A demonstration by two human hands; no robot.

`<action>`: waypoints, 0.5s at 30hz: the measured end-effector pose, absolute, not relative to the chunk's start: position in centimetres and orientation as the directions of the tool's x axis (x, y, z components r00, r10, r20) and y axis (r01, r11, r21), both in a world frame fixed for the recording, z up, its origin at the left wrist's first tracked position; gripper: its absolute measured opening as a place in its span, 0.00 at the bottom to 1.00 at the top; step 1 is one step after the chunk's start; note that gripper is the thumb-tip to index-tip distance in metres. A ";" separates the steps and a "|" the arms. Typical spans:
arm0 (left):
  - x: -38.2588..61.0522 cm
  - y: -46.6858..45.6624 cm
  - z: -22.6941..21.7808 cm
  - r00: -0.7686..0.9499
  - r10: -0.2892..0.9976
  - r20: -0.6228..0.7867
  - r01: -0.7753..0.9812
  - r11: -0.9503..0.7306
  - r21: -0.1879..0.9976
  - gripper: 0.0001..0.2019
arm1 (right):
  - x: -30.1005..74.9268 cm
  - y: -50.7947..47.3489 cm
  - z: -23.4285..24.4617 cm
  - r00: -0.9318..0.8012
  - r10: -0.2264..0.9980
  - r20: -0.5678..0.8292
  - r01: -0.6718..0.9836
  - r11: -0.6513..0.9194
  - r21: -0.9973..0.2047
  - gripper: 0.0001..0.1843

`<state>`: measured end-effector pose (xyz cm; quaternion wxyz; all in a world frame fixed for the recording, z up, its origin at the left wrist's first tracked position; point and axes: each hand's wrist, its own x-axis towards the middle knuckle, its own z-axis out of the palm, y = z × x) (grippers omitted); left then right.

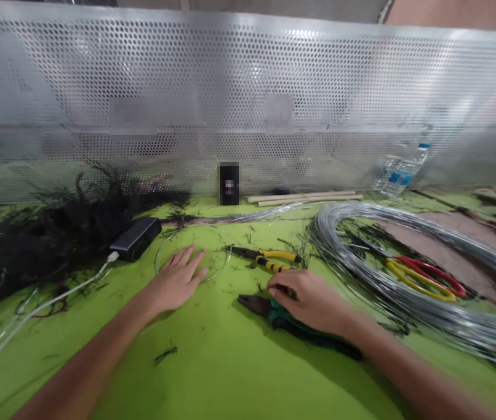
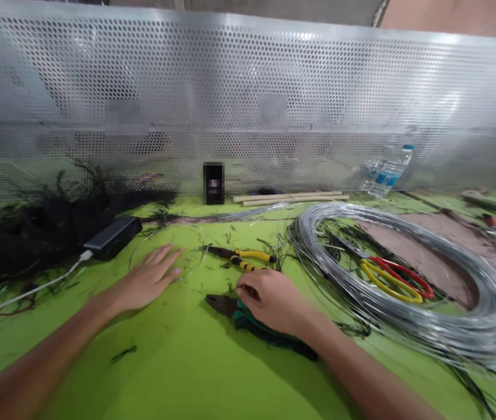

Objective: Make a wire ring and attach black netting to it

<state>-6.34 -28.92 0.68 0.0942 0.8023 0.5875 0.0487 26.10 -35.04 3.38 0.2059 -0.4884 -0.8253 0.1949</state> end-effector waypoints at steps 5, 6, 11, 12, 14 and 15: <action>-5.4 -29.4 1.1 0.358 0.933 0.049 0.921 -0.361 0.147 0.29 | 26.3 -35.6 3.2 -0.440 0.881 0.175 0.749 0.468 -0.468 0.12; -5.3 -29.4 1.5 0.371 0.926 0.076 0.917 -0.378 0.126 0.28 | 26.4 -35.6 3.1 -0.438 0.880 0.183 0.750 0.470 -0.465 0.13; -6.8 -28.0 4.7 0.291 0.914 0.282 0.956 -0.292 -0.040 0.24 | 26.5 -35.5 3.1 -0.433 0.877 0.210 0.757 0.480 -0.443 0.14; -7.5 -27.6 5.3 0.230 0.914 0.334 0.973 -0.221 -0.066 0.23 | 26.4 -35.2 3.4 -0.435 0.877 0.206 0.765 0.480 -0.430 0.14; -9.1 -26.9 5.9 0.094 0.901 0.424 0.994 -0.061 -0.091 0.22 | 25.5 -34.0 4.4 -0.455 0.871 0.185 0.776 0.490 -0.397 0.12; -9.9 -26.7 6.0 0.035 0.892 0.451 0.995 0.009 -0.095 0.22 | 24.8 -33.1 5.1 -0.475 0.864 0.169 0.778 0.501 -0.379 0.11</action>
